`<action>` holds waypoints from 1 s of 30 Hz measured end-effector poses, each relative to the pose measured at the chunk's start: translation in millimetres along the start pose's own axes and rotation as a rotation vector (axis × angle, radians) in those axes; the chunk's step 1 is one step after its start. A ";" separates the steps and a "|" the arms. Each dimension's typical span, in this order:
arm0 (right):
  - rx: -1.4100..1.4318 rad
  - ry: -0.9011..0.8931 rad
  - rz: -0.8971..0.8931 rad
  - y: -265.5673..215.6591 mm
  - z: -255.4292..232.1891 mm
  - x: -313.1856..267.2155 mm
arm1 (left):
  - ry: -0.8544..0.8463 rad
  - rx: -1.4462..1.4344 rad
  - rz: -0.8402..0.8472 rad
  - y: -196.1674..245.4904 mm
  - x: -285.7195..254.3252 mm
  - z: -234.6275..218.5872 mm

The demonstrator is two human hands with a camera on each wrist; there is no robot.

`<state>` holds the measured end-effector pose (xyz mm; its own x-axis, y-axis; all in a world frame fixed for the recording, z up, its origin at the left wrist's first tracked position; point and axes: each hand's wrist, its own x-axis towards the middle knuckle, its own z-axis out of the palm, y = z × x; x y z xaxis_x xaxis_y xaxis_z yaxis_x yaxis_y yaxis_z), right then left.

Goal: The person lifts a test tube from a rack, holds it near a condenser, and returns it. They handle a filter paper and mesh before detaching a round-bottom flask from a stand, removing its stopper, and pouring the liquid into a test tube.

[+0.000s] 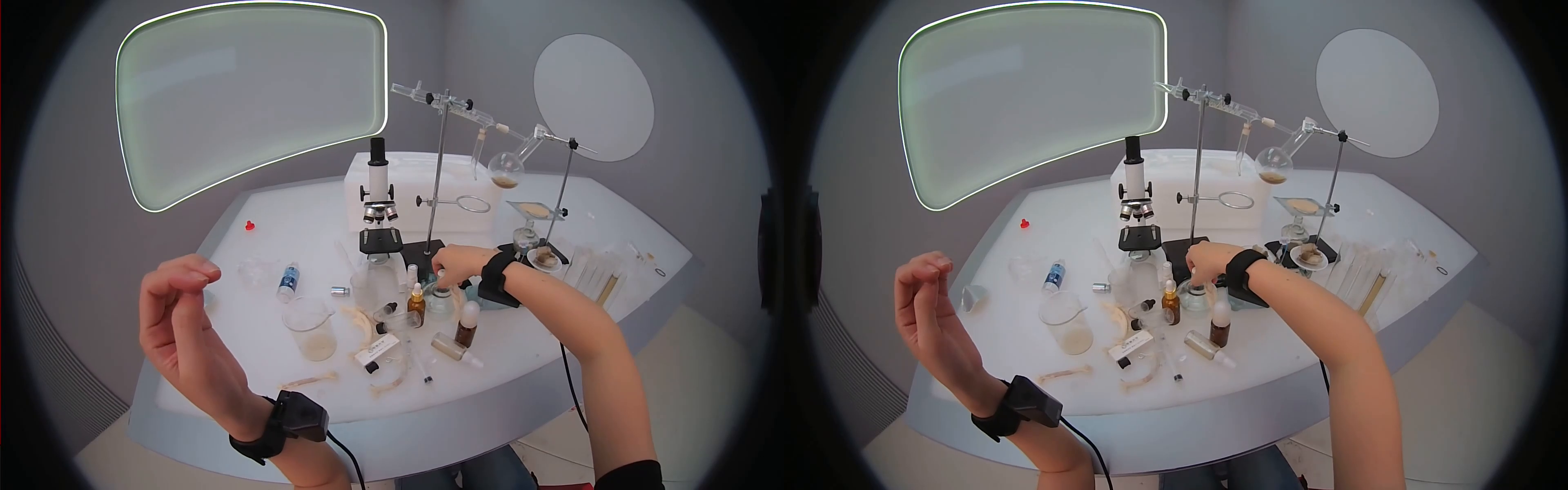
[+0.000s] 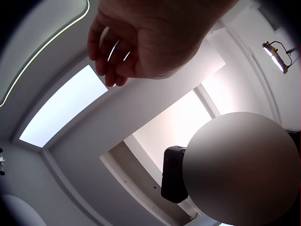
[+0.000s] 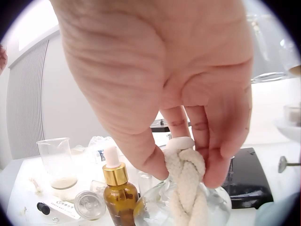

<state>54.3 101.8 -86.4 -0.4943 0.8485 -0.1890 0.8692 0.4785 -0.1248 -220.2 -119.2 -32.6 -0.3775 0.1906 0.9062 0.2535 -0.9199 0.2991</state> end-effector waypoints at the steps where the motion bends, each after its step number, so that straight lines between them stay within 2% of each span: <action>1: -0.001 0.000 0.001 0.2 -0.2 0.6 | 0.025 0.013 0.005 0.1 0.2 1.0; 7: -0.005 0.145 -0.099 16.2 -2.5 7.3 | -0.024 -0.036 -0.007 -1.1 -0.3 -6.0; 13: -0.065 0.389 -0.147 16.6 -53.8 -21.9 | -0.003 -0.016 -0.016 0.1 -0.2 -8.5; 17: -0.070 0.407 -0.057 10.4 -90.0 -63.6 | 0.032 -0.018 -0.026 3.3 -0.9 -5.7; 20: -0.039 0.386 -0.044 17.6 -99.5 -94.3 | 0.014 -0.043 -0.014 1.3 -0.9 -12.3; 22: -0.026 0.278 0.033 19.3 -96.5 -112.7 | -0.047 -0.078 0.000 0.0 -0.6 -20.2; 26: -0.099 0.146 0.154 25.7 -57.1 -133.2 | -0.021 -0.095 0.001 -0.1 -0.7 -23.2; 30: -0.027 0.066 0.214 40.9 -10.8 -137.7 | -0.023 -0.113 0.008 1.5 -0.6 -27.8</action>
<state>158.1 6.9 -55.0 -0.2974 0.9438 -0.1442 0.9546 0.2912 -0.0628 -244.4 -130.2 -41.1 -0.3546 0.1895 0.9156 0.1540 -0.9540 0.2571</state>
